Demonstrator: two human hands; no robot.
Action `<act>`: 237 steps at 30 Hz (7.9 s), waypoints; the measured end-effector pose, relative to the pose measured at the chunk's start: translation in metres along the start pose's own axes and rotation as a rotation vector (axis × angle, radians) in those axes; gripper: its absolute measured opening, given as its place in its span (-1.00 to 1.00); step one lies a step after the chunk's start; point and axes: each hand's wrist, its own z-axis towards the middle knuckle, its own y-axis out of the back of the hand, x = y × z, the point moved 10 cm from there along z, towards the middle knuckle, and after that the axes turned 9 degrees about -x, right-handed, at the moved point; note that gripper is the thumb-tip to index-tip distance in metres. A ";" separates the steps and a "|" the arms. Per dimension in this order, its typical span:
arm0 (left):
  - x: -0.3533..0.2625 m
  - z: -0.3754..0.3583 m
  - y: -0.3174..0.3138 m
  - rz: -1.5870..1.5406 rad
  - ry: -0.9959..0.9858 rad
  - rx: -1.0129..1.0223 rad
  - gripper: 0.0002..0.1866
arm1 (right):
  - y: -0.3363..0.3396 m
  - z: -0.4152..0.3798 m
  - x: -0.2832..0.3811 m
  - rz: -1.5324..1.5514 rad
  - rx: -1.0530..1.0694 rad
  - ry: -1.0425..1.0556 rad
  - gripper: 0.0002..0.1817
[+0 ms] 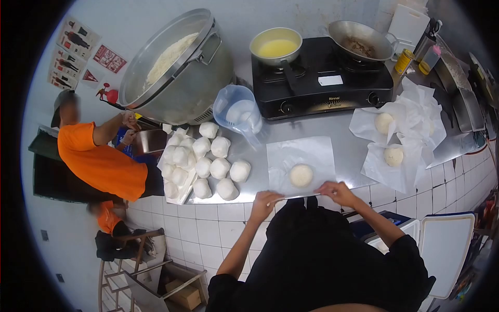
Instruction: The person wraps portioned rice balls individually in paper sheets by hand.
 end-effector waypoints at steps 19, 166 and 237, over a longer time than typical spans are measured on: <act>0.073 0.049 0.009 0.215 0.640 -0.130 -0.51 | 0.045 0.048 -0.082 0.044 -0.387 -0.281 -0.75; 0.044 0.050 -0.044 0.136 0.600 -0.258 -0.26 | -0.072 0.105 0.036 -0.823 -0.297 0.351 -0.71; -0.039 0.017 -0.066 0.179 -0.162 0.094 -0.77 | 0.084 -0.055 -0.013 -0.287 -0.344 0.036 -0.82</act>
